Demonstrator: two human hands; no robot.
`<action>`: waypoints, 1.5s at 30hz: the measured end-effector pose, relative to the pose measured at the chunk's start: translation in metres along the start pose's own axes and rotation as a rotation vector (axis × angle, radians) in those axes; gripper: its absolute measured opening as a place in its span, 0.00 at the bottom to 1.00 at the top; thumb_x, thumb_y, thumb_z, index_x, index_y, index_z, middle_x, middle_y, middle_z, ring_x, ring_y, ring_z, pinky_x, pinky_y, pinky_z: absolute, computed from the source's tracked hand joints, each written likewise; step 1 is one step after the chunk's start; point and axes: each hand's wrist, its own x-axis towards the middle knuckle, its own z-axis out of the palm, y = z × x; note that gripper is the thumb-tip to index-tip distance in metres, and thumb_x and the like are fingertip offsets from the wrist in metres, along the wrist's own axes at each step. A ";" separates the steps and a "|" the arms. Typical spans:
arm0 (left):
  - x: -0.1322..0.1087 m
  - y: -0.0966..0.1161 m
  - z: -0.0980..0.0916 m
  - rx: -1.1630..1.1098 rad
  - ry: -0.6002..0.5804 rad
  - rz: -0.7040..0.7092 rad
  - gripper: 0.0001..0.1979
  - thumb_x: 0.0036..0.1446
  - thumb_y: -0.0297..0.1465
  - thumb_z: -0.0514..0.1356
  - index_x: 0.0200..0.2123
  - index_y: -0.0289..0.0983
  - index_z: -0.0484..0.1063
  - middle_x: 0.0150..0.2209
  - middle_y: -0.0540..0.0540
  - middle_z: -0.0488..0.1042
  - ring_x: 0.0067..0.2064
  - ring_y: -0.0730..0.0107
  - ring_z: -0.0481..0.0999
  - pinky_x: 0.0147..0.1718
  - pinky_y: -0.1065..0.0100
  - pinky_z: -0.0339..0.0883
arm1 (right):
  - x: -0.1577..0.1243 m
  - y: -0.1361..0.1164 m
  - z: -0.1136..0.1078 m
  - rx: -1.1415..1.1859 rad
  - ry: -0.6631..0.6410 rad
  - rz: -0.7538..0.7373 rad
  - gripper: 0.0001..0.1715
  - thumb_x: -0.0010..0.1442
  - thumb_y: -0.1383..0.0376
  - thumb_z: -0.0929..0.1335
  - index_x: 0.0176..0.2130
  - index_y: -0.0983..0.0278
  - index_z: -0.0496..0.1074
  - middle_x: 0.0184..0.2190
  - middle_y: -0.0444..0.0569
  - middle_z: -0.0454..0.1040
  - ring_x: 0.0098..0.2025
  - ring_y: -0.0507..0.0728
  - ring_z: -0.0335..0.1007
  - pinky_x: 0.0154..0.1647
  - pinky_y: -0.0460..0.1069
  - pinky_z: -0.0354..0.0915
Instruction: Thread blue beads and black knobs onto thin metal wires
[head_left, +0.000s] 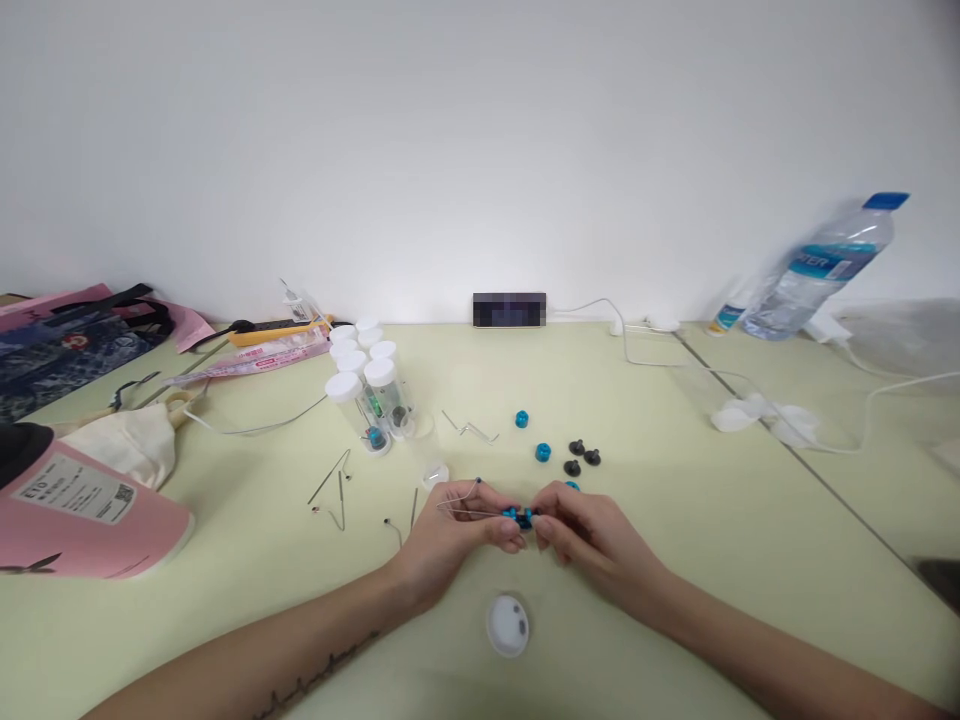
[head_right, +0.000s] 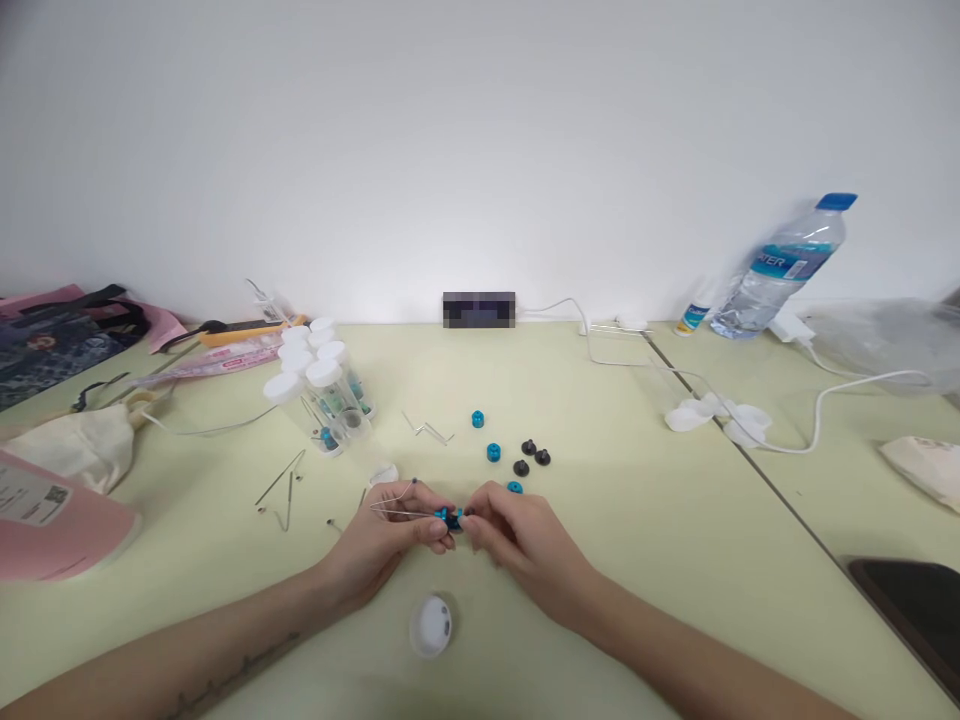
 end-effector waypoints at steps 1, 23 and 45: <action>0.000 0.000 0.000 0.004 0.000 0.001 0.09 0.43 0.28 0.70 0.30 0.32 0.76 0.29 0.43 0.80 0.29 0.71 0.77 0.33 0.70 0.70 | 0.000 -0.001 0.000 -0.008 -0.008 0.001 0.16 0.67 0.54 0.59 0.33 0.62 0.65 0.22 0.42 0.67 0.22 0.51 0.60 0.23 0.45 0.55; -0.003 0.003 0.001 0.002 0.014 0.021 0.09 0.44 0.27 0.69 0.32 0.33 0.78 0.28 0.45 0.79 0.31 0.72 0.76 0.35 0.72 0.68 | 0.001 -0.003 -0.001 0.006 0.017 -0.024 0.11 0.66 0.59 0.60 0.39 0.63 0.66 0.19 0.39 0.64 0.22 0.50 0.61 0.25 0.44 0.57; -0.002 0.001 0.001 -0.013 0.004 0.030 0.07 0.46 0.26 0.69 0.31 0.32 0.78 0.27 0.46 0.79 0.29 0.73 0.76 0.32 0.72 0.68 | -0.002 -0.003 0.000 -0.068 -0.007 -0.020 0.16 0.68 0.55 0.58 0.37 0.63 0.65 0.20 0.39 0.65 0.22 0.51 0.61 0.26 0.45 0.56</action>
